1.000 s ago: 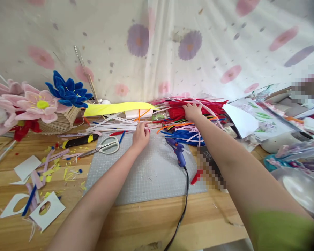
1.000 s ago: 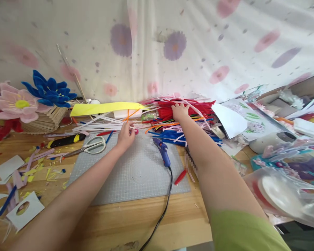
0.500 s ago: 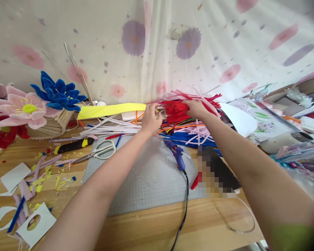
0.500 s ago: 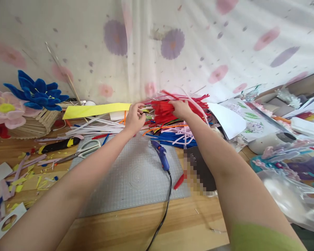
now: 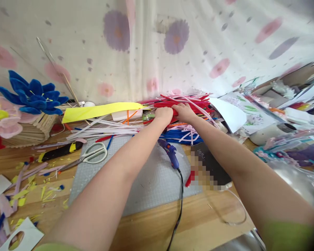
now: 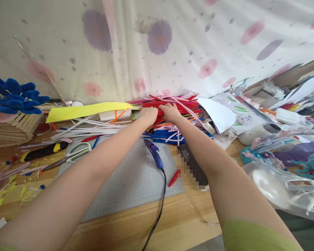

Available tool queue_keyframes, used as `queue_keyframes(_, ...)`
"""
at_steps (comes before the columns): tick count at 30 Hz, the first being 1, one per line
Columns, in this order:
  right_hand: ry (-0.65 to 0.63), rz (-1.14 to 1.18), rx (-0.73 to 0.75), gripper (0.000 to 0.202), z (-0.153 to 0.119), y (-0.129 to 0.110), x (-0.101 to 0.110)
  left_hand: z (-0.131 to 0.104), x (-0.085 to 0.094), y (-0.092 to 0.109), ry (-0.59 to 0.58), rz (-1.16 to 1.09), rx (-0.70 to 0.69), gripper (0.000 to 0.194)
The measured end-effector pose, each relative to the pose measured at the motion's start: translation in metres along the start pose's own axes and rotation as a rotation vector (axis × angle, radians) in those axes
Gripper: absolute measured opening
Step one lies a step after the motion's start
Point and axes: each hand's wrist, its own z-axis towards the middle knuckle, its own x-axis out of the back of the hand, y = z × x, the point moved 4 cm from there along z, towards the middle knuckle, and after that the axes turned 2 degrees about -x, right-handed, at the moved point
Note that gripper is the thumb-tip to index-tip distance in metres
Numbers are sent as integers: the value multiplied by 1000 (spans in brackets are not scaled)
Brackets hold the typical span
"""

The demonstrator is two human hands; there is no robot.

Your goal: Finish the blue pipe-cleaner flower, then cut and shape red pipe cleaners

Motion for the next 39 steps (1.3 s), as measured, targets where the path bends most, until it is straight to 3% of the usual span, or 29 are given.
queue_keyframes(3, 6, -1, -94, 41, -1, 19, -10, -10, 6, -18, 8, 81, -23, 36)
queue_keyframes(7, 5, 13, -100, 42, 3, 33, -23, -34, 16, -49, 14, 167, -59, 36)
queue_keyframes(10, -3, 10, -106, 41, 8, 35, -28, -58, 21, -80, -37, 196, 11, 34)
queue_keyframes(14, -9, -31, -105, 39, 11, 39, -30, -106, 25, -130, -75, 199, 106, 33)
queue_keyframes(19, -44, -43, -90, 37, 15, 47, -28, -186, 34, -190, -50, 153, 325, 33)
queue_keyframes(22, -152, -22, -104, 42, 22, 48, -21, -224, 42, -206, 11, 97, 410, 35)
queue_keyframes(26, -330, 48, -141, 44, 27, 41, 0, -255, 43, -207, 29, 63, 467, 34)
queue_keyframes(30, -367, 59, -114, 33, 22, 20, 38, -277, 35, -203, 13, 51, 490, 33)
queue_keyframes(32, -263, 47, -118, 31, 13, -1, 66, -288, 32, -202, 26, 41, 510, 34)
queue_keyframes(36, -16, 244, -22, 36, -20, -75, 121, -309, 31, -202, 114, -15, 539, 38)
queue_keyframes(39, -15, 316, 10, 37, -48, -140, 132, -325, 29, -201, 180, -57, 596, 37)
